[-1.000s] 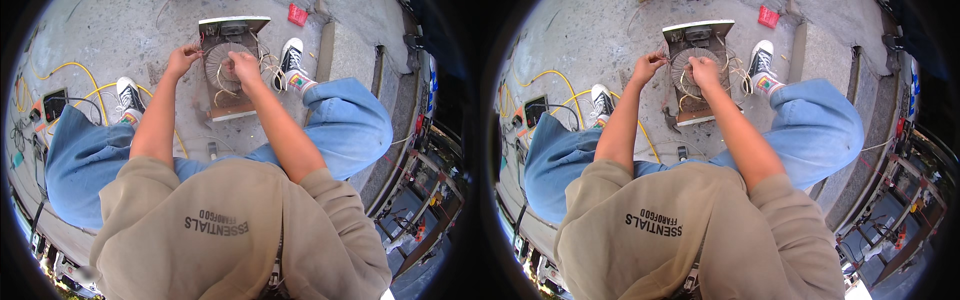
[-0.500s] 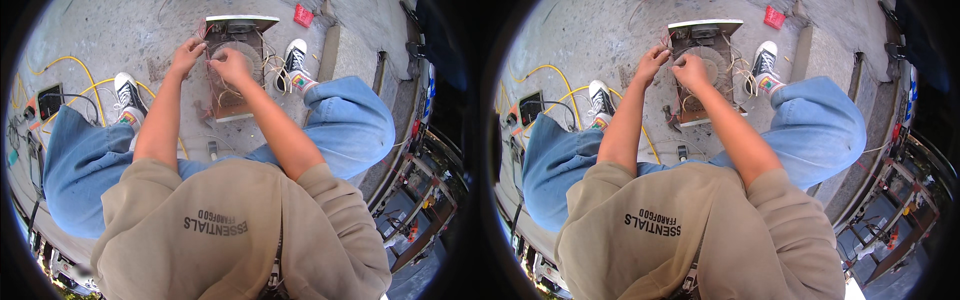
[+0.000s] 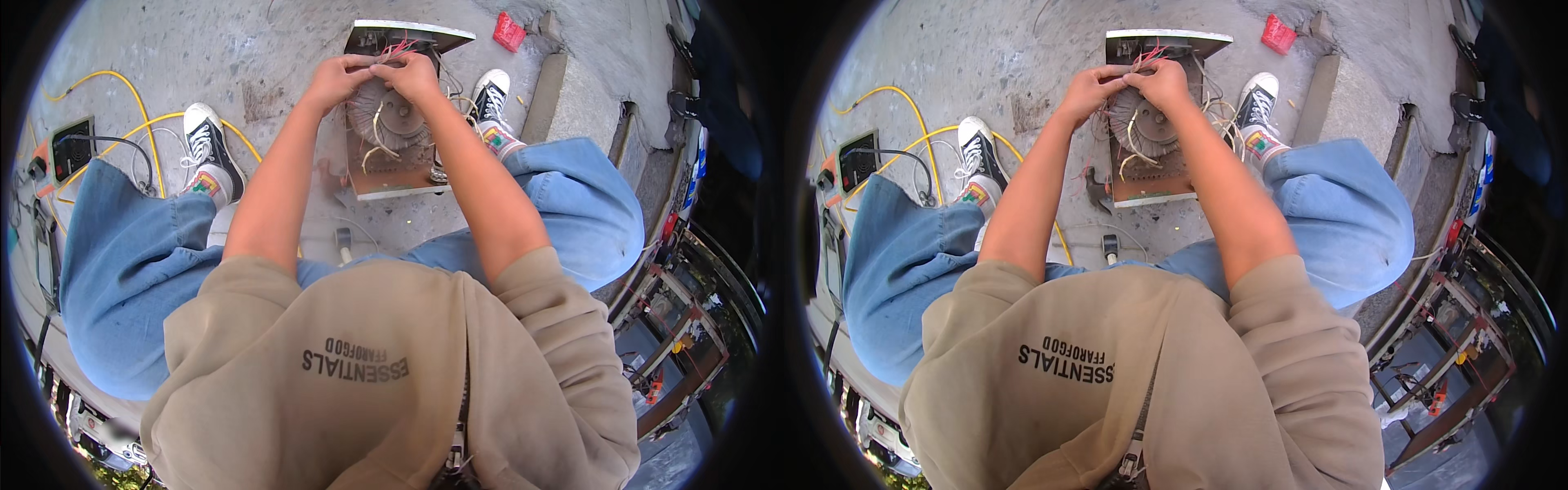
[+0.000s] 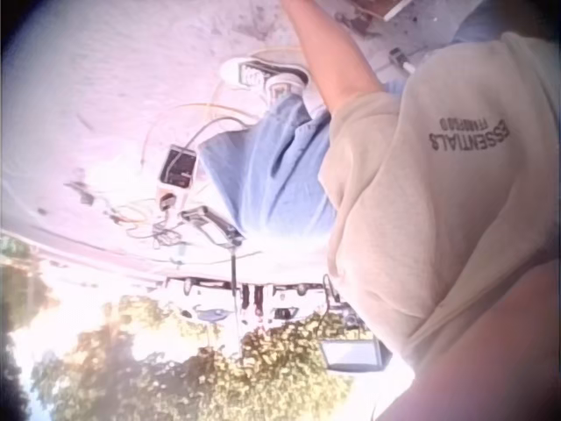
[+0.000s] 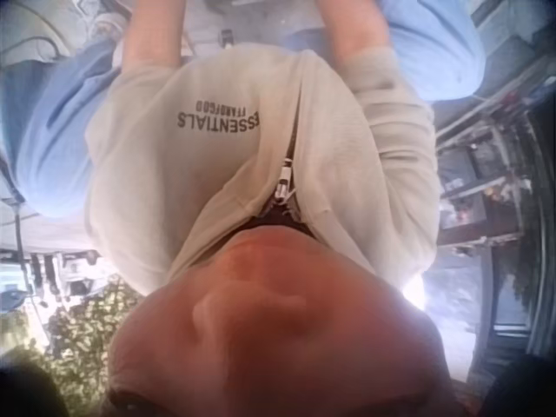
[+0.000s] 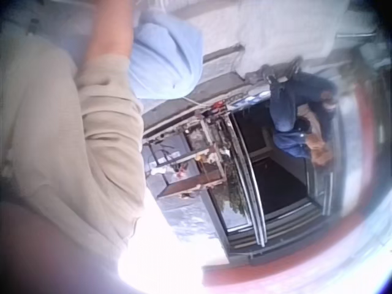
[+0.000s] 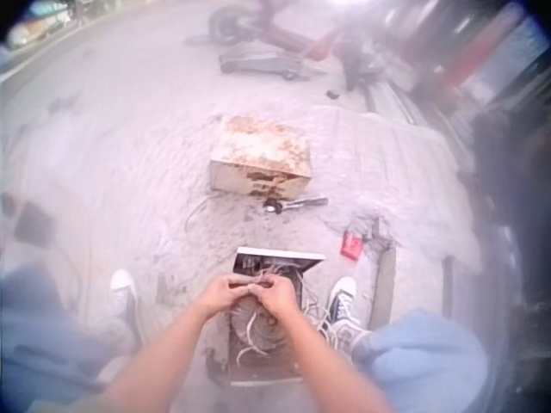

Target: The person sits on the floor and works on an open electrical device, manipulating and separating wires inside the casing. They repeatedly pull, twist, and arrange the wires by hand without using visible tools.

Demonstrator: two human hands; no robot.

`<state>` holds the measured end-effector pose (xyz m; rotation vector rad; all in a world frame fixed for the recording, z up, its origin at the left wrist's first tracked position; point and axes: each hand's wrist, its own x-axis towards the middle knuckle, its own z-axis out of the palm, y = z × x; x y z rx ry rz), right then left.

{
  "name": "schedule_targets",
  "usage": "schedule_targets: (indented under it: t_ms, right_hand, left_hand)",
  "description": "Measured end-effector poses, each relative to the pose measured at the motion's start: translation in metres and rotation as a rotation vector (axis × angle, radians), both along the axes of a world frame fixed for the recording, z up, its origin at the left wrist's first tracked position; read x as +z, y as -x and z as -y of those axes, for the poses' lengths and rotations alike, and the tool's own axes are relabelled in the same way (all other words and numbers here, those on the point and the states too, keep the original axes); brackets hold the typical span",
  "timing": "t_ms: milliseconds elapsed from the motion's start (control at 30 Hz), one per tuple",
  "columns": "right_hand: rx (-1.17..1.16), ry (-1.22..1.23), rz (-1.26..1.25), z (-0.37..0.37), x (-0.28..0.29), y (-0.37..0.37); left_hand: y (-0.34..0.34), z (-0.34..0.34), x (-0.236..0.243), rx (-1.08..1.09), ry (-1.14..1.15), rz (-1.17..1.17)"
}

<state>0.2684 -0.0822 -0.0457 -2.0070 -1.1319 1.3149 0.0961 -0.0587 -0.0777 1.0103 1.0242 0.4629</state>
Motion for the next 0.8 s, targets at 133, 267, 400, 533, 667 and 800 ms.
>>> schedule_targets:
  t_ms: [133,267,400,533,667,800]
  right_hand:
    - [-0.136,0.043,-0.203,0.002,0.006,-0.001]
    - [-0.204,-0.036,-0.274,0.008,0.004,-0.002]
    - [-0.306,-0.065,-0.332,0.011,0.012,0.006]
    - [-0.582,-0.053,-0.451,0.006,0.005,-0.009]
    - [-0.673,-0.034,-0.493,0.01,0.0,-0.055]
    - [-0.531,-0.097,-0.595,0.014,0.009,-0.036]
  left_hand:
    - [0.0,0.002,0.0,-0.027,-0.161,-0.029]
    - [-0.003,0.003,-0.018,0.013,-0.354,0.009]
    - [-0.001,-0.004,-0.019,-0.019,-0.365,0.013]
    - [0.026,-0.007,-0.046,-0.055,-0.48,-0.122]
    - [0.024,0.014,-0.053,0.019,-0.296,-0.17]
    - [0.012,-0.009,-0.029,0.258,-0.005,0.043]
